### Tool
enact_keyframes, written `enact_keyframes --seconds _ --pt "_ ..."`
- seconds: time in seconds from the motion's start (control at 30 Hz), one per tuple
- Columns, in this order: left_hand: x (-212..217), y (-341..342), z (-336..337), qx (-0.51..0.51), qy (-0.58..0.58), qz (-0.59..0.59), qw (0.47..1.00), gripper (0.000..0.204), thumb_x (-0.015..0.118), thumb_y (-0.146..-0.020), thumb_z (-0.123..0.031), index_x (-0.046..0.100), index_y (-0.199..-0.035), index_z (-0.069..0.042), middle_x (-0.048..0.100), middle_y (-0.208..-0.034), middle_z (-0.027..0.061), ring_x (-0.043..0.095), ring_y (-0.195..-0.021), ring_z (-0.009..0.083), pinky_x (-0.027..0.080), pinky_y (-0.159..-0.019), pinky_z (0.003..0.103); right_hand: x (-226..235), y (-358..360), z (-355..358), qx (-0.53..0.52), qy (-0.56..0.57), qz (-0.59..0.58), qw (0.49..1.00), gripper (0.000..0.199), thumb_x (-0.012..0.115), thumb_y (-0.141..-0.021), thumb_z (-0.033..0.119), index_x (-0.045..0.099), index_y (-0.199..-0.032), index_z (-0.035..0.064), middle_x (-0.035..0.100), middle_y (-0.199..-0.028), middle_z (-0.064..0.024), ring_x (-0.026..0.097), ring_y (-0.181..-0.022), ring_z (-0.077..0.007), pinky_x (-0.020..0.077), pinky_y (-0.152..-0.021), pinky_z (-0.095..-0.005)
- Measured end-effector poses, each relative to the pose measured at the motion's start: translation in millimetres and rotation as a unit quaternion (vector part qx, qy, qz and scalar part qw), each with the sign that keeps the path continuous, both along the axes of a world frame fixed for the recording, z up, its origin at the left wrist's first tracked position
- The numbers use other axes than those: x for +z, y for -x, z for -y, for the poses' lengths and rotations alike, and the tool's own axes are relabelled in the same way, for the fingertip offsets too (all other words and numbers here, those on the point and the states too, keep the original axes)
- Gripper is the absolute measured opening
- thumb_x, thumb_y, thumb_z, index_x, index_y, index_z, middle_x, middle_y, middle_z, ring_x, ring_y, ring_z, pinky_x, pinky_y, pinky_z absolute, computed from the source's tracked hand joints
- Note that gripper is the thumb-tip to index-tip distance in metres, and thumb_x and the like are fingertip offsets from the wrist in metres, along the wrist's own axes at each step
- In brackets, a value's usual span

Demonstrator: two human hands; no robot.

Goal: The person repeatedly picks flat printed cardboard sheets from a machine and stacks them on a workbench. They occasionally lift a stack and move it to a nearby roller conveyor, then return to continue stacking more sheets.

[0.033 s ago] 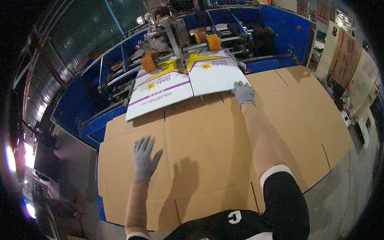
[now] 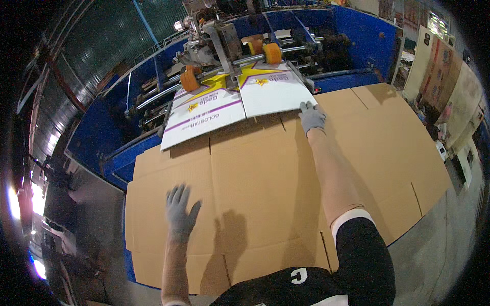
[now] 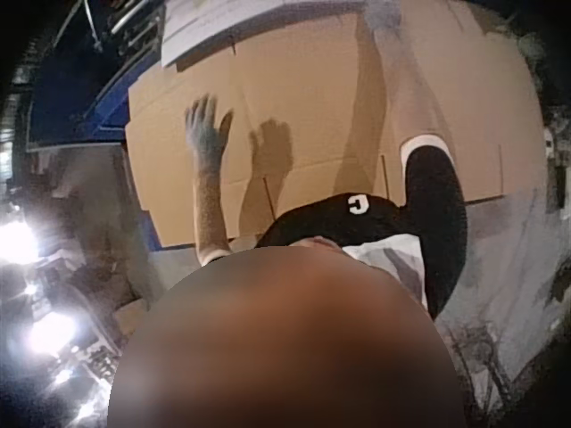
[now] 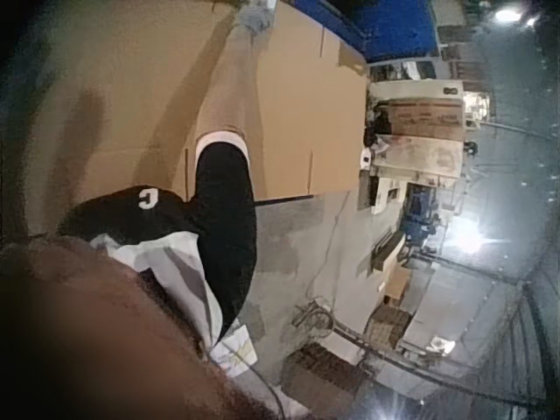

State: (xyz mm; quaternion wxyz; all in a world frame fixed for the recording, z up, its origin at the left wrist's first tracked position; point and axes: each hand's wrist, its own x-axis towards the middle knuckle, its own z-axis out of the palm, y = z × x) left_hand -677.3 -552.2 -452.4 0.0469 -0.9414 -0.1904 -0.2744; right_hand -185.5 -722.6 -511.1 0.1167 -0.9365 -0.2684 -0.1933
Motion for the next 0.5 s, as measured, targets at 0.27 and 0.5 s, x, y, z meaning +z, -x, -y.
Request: enact_keyframes --seconds 0.27,0.5 --pt "-78 205 50 0.577 0.202 0.2 0.766 0.064 0.066 -0.087 -0.03 0.043 -0.131 0.01 0.044 -0.136 0.0264 0.043 -0.125 0.0393 0.036 -0.106 0.043 -40 29 54 -0.016 0.02 0.009 1.0 0.041 0.044 -0.093 0.034 0.055 -0.124 0.0099 0.057 -0.127 -0.0123 0.05 -0.119 -0.032 0.0383 -0.099 -0.0458" --pt "-94 234 70 0.423 0.364 0.463 0.688 0.067 0.06 -0.09 -0.026 0.03 -0.136 0.014 0.046 -0.129 0.0272 0.051 -0.112 0.0303 0.046 -0.091 0.036 -37 124 120 0.099 -0.008 0.031 0.995 0.035 0.048 -0.093 0.027 0.058 -0.118 0.0043 0.057 -0.124 -0.0185 0.05 -0.118 -0.0383 0.0375 -0.102 -0.0453"
